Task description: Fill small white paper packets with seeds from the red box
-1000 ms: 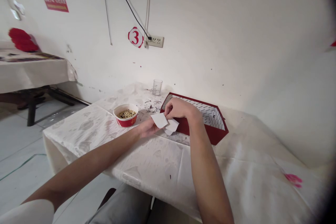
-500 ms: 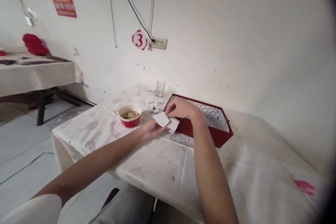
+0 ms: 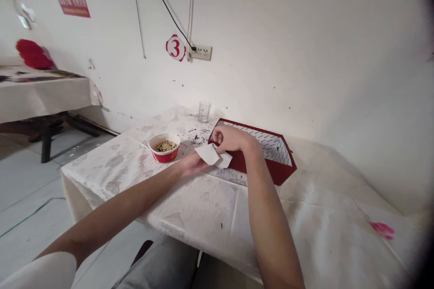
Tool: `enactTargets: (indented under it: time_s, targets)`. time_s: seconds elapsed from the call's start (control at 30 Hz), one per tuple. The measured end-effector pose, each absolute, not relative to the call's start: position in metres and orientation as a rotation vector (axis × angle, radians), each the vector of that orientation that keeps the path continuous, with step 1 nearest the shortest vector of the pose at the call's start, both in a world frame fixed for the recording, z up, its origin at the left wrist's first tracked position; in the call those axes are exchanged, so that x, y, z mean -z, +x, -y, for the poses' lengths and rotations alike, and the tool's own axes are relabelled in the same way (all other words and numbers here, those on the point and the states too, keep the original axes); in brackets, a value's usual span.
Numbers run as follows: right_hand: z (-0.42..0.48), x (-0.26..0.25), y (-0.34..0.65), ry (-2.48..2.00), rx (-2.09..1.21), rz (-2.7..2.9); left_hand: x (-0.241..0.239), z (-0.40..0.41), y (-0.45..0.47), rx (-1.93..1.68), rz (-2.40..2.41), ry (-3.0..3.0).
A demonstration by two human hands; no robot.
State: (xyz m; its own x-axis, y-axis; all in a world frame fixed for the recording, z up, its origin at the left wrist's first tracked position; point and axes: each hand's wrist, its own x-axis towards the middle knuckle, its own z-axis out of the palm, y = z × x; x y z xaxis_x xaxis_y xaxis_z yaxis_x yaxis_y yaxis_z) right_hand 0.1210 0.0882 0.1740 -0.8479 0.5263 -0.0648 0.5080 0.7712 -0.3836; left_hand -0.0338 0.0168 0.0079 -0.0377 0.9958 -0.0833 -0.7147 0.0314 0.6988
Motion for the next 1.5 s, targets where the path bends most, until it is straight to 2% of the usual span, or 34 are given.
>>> enactTargets:
  time_s: [0.47,1.1,1.3,1.5]
  targets:
    - [-0.083,-0.177,0.119,-1.055,-0.469,2.904,-0.02,-0.013,-0.026,-1.602,-0.824,0.638]
    - [-0.083,-0.18,0.123,-0.938,-0.478,2.901,-0.015,-0.012,-0.025,-1.555,-0.785,0.756]
    - [-0.086,-0.184,0.132,-0.844,-0.571,2.866,-0.022,-0.01,-0.024,-1.589,-0.802,0.728]
    - [-0.083,-0.192,0.142,-0.893,-0.509,2.817,-0.022,-0.012,-0.024,-1.612,-0.741,0.703]
